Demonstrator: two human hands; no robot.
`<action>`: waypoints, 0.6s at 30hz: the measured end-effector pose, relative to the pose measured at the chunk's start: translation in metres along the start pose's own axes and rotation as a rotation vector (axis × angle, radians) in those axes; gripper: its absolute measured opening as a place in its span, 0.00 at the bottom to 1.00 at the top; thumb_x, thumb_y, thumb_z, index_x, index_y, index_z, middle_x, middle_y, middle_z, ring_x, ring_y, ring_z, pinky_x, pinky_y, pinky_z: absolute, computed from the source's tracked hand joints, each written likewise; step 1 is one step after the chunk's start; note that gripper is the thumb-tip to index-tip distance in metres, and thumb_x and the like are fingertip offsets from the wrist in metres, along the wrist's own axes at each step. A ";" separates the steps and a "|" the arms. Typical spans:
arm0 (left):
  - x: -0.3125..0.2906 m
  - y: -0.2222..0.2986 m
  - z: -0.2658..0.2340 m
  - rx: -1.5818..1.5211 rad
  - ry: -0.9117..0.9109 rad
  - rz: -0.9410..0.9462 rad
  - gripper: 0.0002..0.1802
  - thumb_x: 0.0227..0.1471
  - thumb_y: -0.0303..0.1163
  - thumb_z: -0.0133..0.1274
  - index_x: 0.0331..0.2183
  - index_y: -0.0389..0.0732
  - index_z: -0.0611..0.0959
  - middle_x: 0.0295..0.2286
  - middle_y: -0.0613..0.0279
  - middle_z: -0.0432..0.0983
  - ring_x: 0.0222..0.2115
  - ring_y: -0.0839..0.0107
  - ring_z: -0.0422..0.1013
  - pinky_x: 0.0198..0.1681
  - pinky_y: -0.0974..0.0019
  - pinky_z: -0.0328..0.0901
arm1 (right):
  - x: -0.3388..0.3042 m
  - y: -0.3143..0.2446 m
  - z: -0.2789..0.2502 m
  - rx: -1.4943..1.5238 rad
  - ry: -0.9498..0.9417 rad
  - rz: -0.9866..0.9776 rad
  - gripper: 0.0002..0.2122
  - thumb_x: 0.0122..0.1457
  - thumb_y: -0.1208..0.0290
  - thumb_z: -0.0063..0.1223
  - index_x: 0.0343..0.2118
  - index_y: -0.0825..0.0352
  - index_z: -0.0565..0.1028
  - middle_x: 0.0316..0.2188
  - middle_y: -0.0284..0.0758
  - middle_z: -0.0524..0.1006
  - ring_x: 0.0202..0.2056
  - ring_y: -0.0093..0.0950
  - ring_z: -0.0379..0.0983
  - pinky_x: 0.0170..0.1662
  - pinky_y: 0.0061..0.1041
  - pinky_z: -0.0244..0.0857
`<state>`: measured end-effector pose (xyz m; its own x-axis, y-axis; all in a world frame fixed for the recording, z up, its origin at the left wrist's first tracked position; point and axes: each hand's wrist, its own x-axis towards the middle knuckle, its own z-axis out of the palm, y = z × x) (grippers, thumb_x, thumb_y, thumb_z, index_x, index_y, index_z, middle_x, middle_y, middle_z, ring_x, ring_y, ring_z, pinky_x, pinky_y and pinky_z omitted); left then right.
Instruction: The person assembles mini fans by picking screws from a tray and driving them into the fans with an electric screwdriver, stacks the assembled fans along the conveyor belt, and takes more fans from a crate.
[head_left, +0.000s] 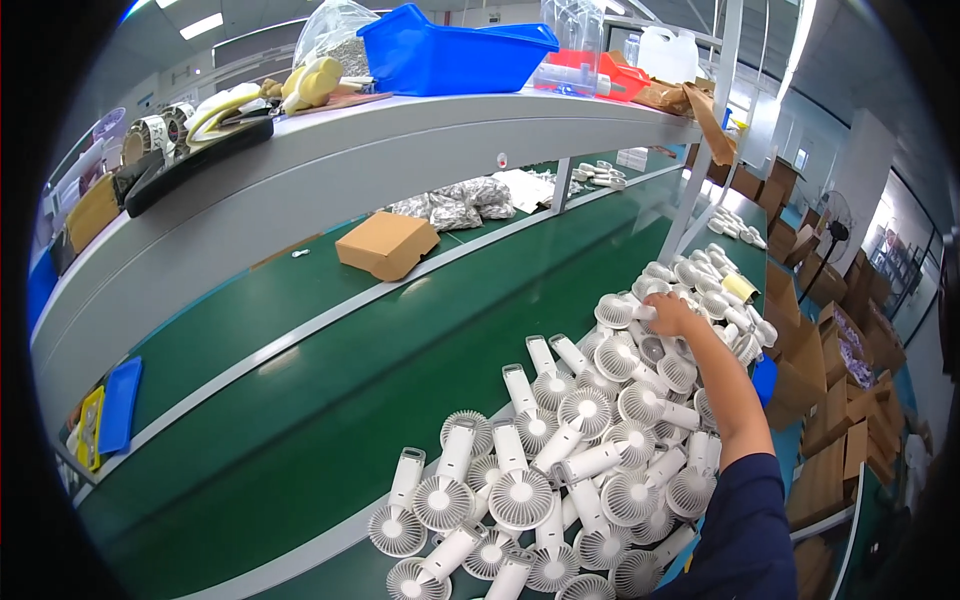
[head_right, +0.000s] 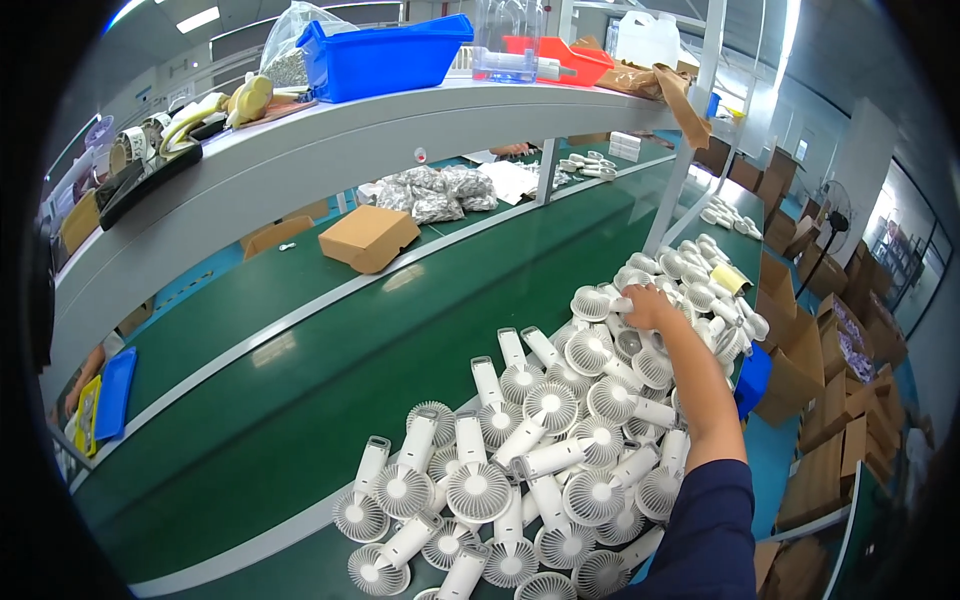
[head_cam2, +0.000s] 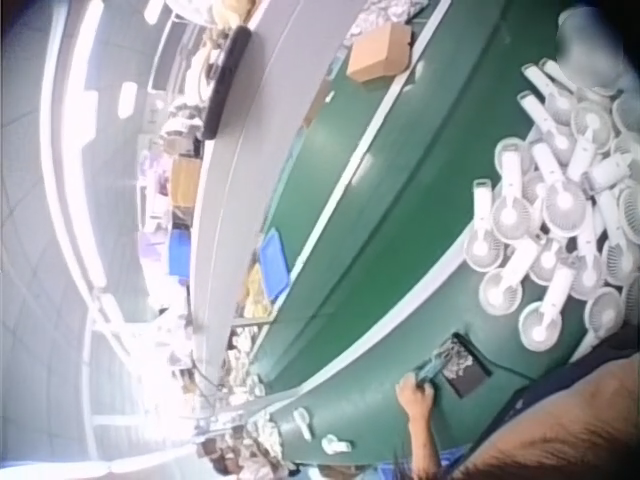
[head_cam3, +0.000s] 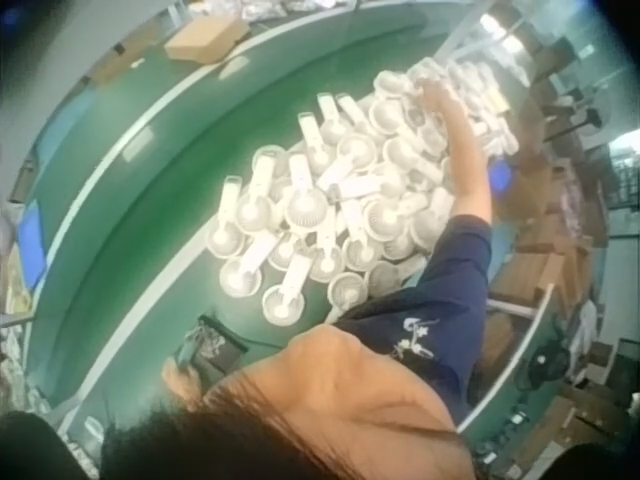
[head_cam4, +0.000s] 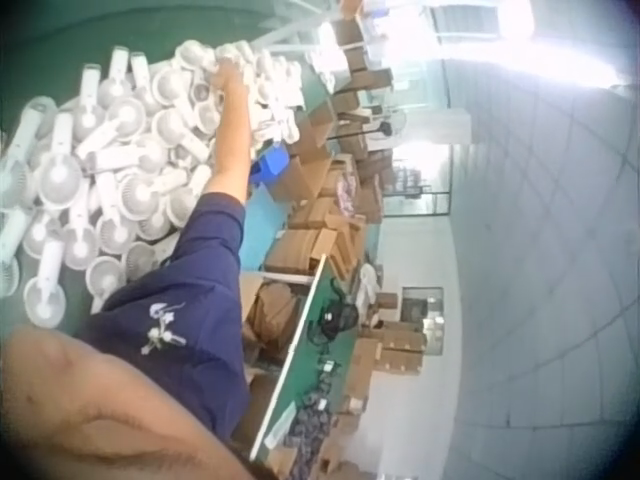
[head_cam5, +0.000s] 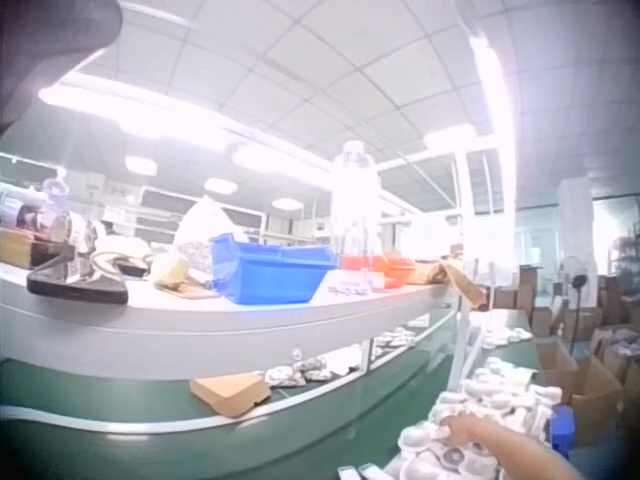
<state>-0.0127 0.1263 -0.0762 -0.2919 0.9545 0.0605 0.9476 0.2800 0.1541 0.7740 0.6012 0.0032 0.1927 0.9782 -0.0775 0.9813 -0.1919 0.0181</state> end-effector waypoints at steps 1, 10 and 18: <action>-0.001 -0.007 0.003 0.003 0.003 0.002 0.26 0.39 0.28 0.60 0.44 0.33 0.77 0.42 0.42 0.72 0.43 0.42 0.68 0.48 0.48 0.63 | 0.002 0.001 0.003 0.038 0.057 -0.034 0.29 0.43 0.64 0.57 0.53 0.56 0.67 0.51 0.37 0.70 0.56 0.43 0.59 0.58 0.51 0.51; -0.007 -0.033 0.030 0.119 0.245 0.258 0.25 0.42 0.34 0.60 0.43 0.32 0.78 0.40 0.46 0.74 0.40 0.48 0.71 0.48 0.51 0.65 | 0.021 -0.013 0.008 -0.130 0.019 -0.018 0.31 0.46 0.73 0.55 0.58 0.55 0.63 0.52 0.38 0.70 0.55 0.42 0.61 0.59 0.45 0.55; 0.005 -0.014 0.014 -0.041 0.315 0.289 0.18 0.44 0.31 0.54 0.39 0.32 0.79 0.33 0.44 0.76 0.34 0.47 0.73 0.41 0.51 0.68 | 0.016 0.003 0.001 -0.065 -0.181 -0.174 0.27 0.45 0.71 0.57 0.52 0.54 0.67 0.49 0.37 0.71 0.53 0.41 0.63 0.55 0.40 0.58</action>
<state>-0.0261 0.1286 -0.0920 -0.0469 0.9135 0.4041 0.9922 -0.0043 0.1250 0.7800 0.6162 0.0013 0.0238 0.9647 -0.2623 0.9986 -0.0103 0.0527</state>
